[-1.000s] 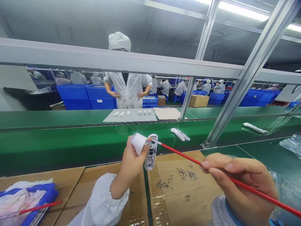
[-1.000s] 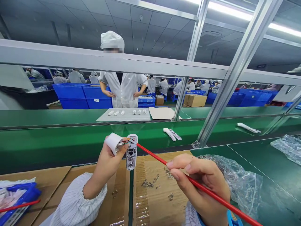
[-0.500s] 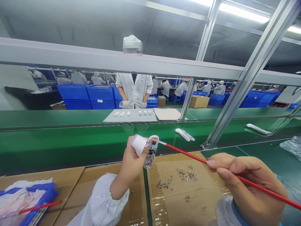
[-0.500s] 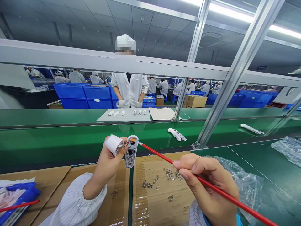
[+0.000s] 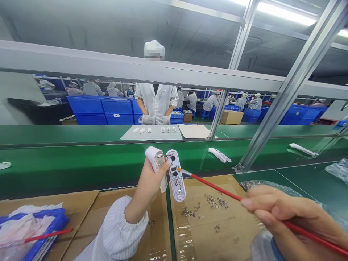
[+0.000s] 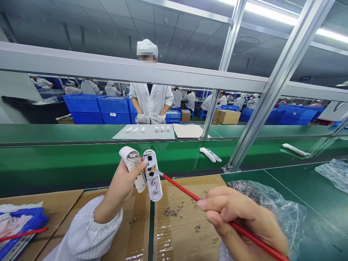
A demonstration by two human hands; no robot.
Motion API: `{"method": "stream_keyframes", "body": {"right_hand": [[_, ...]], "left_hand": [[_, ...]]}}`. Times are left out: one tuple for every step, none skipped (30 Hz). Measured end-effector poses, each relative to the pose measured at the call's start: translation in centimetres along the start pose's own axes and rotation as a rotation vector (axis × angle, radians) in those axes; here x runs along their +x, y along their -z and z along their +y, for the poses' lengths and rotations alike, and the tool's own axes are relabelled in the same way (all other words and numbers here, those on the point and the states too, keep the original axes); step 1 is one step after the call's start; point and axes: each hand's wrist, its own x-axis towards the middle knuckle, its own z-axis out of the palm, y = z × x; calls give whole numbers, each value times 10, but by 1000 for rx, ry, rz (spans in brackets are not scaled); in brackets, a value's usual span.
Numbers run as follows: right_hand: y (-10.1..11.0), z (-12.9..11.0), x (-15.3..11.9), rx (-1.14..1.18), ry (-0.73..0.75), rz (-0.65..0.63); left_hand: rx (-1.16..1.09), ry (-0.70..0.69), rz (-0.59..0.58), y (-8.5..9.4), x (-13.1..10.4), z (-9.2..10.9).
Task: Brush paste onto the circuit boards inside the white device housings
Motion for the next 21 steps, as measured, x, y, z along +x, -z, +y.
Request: {"method": "stream_keyframes", "body": {"right_hand": [[-2,-1,0,-2,-2,-40],[-4,-2,-1,-3,-4,-56],[-6,-2,-1,0,-6,-58],[-9,-2,-2,4,-9,-65],[-11,-2,-1,4,-9,-79],[-13,-2,-1,-1,-11,-92],[-15,-2,0,-11,-17,-106],[-16,-4,2,-26,-23,-117],[-18,-5,4,-45,-30,-137],[-19,-7,5,-64,-37,-166],[-21,-9,7,-80,-42,-195],[-22,-10,8,-91,-48,-225],[-23,-11,9,-102,-55,-251],[-24,-12,9,-114,-62,-265],[-24,-12,8,-127,-72,-271],[-25,-12,7,-141,-82,-267],[-25,-12,7,-155,-93,-268],[-26,-11,6,-165,-104,-269],[-26,-11,5,-169,-110,-269],[-27,-10,4,-167,-118,-271],[-27,-10,4,-161,-124,-275]], "left_hand": [[-36,0,-13,0,1,-1],[-60,0,-16,0,1,-1],[-69,0,-12,0,2,-2],[-70,0,-4,0,2,-4],[-73,-1,3,0,2,-5],[-71,-5,12,0,2,-6],[-65,-11,25,1,3,-7],[-54,-18,40,1,3,-7],[-40,-26,56,1,3,-8],[-21,-35,76,1,4,-8],[3,-43,93,1,4,-8],[29,-49,106,1,4,-7],[60,-53,117,0,3,-6],[98,-56,127,-1,3,-6],[139,-60,138,-2,2,-5],[176,-62,148,-3,1,-4],[202,-61,152,-4,0,-3],[218,-60,154,-5,-1,-3],[225,-60,154,-5,-2,-2],[225,-59,150,-6,-2,-2],[225,-58,147,-6,-3,-3]]}}
